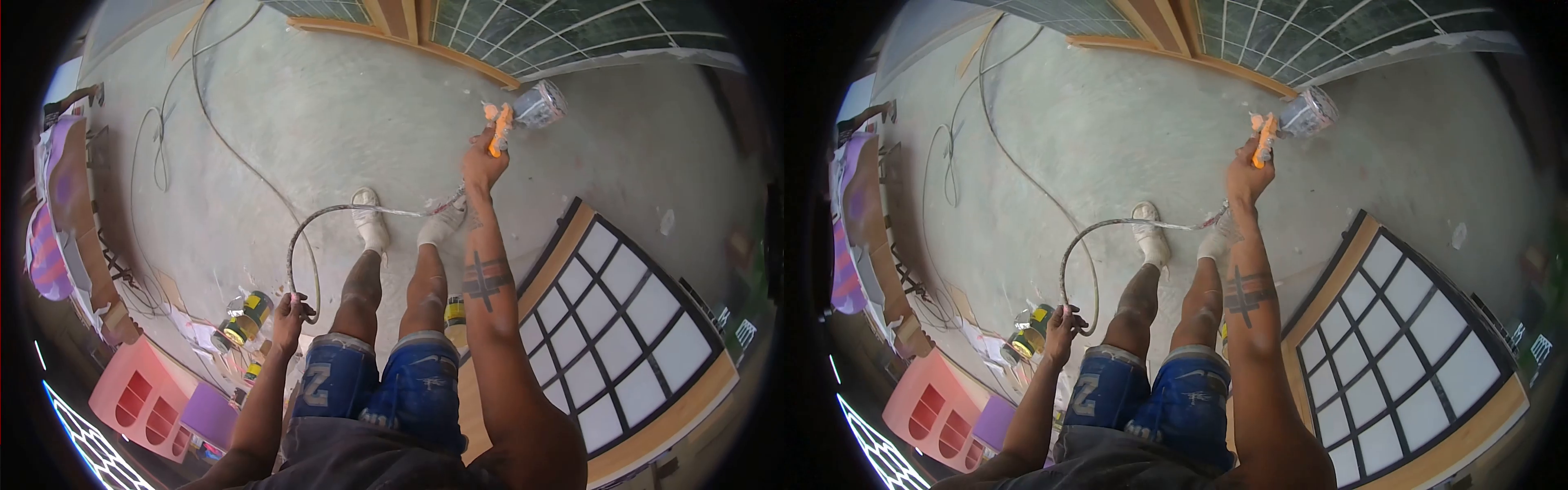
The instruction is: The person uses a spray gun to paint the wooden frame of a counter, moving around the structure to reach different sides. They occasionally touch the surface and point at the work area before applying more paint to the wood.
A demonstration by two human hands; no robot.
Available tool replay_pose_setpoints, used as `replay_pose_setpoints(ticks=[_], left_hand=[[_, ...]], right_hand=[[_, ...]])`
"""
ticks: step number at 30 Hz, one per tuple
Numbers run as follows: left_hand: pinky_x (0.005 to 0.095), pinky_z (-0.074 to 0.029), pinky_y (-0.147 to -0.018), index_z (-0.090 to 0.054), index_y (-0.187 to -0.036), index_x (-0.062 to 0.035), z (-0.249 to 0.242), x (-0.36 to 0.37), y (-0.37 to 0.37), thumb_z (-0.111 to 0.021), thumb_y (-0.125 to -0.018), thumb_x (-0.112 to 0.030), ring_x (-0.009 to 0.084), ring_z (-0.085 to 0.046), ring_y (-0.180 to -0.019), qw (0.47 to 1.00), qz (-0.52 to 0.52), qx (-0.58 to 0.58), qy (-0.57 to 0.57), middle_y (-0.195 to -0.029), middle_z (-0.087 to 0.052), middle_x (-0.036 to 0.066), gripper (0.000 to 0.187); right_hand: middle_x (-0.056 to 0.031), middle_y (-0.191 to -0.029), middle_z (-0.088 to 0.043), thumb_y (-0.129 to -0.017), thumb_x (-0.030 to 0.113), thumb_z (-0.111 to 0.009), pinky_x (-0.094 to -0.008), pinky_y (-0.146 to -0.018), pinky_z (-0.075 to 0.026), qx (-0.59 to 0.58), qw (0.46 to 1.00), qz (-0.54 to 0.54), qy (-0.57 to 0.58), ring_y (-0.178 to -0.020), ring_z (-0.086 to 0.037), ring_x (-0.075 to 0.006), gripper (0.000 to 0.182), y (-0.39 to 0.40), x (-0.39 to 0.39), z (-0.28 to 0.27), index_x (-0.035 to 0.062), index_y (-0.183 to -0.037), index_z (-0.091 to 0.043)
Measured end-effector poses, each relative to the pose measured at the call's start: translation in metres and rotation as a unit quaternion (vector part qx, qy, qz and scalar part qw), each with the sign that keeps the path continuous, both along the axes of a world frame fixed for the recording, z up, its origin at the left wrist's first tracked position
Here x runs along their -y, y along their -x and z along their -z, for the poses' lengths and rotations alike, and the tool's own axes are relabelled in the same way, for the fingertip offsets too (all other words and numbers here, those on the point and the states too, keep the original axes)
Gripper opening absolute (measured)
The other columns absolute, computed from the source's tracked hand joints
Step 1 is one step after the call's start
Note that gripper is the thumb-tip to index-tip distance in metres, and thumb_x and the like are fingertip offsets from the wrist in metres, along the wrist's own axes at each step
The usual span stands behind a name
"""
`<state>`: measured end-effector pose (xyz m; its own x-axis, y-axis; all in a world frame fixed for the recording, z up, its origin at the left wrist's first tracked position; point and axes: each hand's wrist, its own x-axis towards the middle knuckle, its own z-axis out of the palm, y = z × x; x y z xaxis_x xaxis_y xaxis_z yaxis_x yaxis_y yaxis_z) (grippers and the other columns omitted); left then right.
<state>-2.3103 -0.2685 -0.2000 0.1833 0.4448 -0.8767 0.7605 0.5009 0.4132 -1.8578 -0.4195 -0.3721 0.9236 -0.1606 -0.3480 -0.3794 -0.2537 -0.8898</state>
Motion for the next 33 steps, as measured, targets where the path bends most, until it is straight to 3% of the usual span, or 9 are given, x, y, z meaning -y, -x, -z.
replay_pose_setpoints(ticks=[3,6,12,15,21,28,30,32,33], left_hand=[[0.0299,-0.05,-0.077,-0.058,-0.11,-0.0056,0.003,-0.01,-0.005,-0.051,-0.106,-0.043,0.0151,-0.065,-0.083,1.0,0.024,0.006,0.01,-0.084,-0.064,0.005,0.039],[0.0279,-0.048,-0.071,-0.06,-0.107,-0.0026,0.002,-0.014,-0.017,-0.048,-0.108,-0.038,0.0137,-0.063,-0.077,1.0,0.019,0.013,0.002,-0.08,-0.064,0.006,0.037],[0.029,-0.049,-0.072,-0.06,-0.107,-0.0026,0.005,-0.028,-0.025,-0.048,-0.108,-0.038,0.0142,-0.063,-0.076,0.998,0.054,0.023,0.021,-0.08,-0.065,0.007,0.038],[0.0293,-0.05,-0.072,-0.06,-0.107,-0.0027,0.004,-0.034,-0.028,-0.047,-0.108,-0.038,0.0148,-0.064,-0.076,0.998,0.052,0.034,0.026,-0.08,-0.065,0.008,0.038],[0.0304,-0.05,-0.072,-0.059,-0.109,-0.0015,0.006,-0.048,-0.019,-0.047,-0.108,-0.039,0.0172,-0.066,-0.076,0.998,0.054,0.018,0.017,-0.08,-0.066,0.009,0.039],[0.0319,-0.052,-0.073,-0.058,-0.11,-0.0007,0.009,-0.057,0.003,-0.048,-0.108,-0.039,0.0185,-0.066,-0.077,1.0,0.027,-0.003,0.008,-0.081,-0.065,0.01,0.039],[0.0319,-0.052,-0.073,-0.058,-0.11,-0.0004,0.007,-0.06,0.01,-0.048,-0.108,-0.038,0.0184,-0.066,-0.077,1.0,0.017,-0.007,0.007,-0.08,-0.065,0.01,0.038],[0.0324,-0.053,-0.075,-0.057,-0.112,-0.0016,0.005,-0.066,0.026,-0.05,-0.107,-0.039,0.0184,-0.066,-0.078,1.0,0.012,-0.019,0.007,-0.081,-0.064,0.009,0.039],[0.0326,-0.053,-0.077,-0.057,-0.113,-0.0022,0.008,-0.071,0.032,-0.05,-0.106,-0.04,0.0184,-0.066,-0.079,1.0,0.012,-0.018,0.007,-0.081,-0.064,0.009,0.039]], right_hand=[[-0.0101,-0.083,-0.066,-0.104,0.022,-0.054,-0.0332,-0.072,-0.052,-0.015,0.999,0.029,0.029,-0.077,-0.066,-0.02,0.03,-0.005,0.023,0.001,-0.0071,-0.109,-0.063],[-0.007,-0.076,-0.067,-0.104,0.034,-0.056,-0.0312,-0.065,-0.047,0.029,0.995,0.079,0.052,-0.067,-0.06,-0.0157,0.04,-0.007,0.04,0.001,-0.0024,-0.09,-0.064],[-0.0073,-0.078,-0.067,-0.104,0.034,-0.053,-0.0292,-0.062,-0.046,0.051,0.986,0.133,0.086,-0.066,-0.06,-0.0148,0.04,-0.008,0.059,-0.012,-0.0036,-0.095,-0.063],[-0.0107,-0.084,-0.068,-0.105,0.03,-0.053,-0.0307,-0.071,-0.05,-0.01,0.984,0.177,0.024,-0.078,-0.065,-0.0188,0.039,-0.01,0.058,-0.01,-0.0079,-0.105,-0.063],[-0.0086,-0.083,-0.067,-0.105,0.028,-0.054,-0.03,-0.07,-0.049,0.001,0.988,0.141,0.059,-0.076,-0.063,-0.0158,0.036,-0.008,0.036,-0.007,-0.0068,-0.105,-0.064],[-0.0074,-0.077,-0.066,-0.105,0.027,-0.053,-0.03,-0.07,-0.048,0.023,0.997,0.071,0.014,-0.071,-0.061,-0.016,0.035,0.015,-0.011,-0.01,-0.0058,-0.104,-0.064],[-0.0065,-0.071,-0.064,-0.104,0.034,-0.054,-0.0297,-0.049,-0.04,-0.009,0.999,0.031,-0.025,-0.051,-0.051,-0.0134,0.039,0.026,-0.022,-0.012,-0.0034,-0.099,-0.065],[-0.0061,-0.072,-0.063,-0.104,0.036,-0.054,-0.0303,-0.05,-0.041,-0.125,0.989,0.004,-0.077,-0.054,-0.052,-0.0129,0.041,0.035,-0.032,-0.049,-0.0029,-0.099,-0.066],[-0.0061,-0.075,-0.063,-0.104,0.033,-0.054,-0.0312,-0.061,-0.047,-0.219,0.969,-0.003,-0.109,-0.066,-0.058,-0.0138,0.039,0.037,-0.036,-0.088,-0.0035,-0.1,-0.067]])
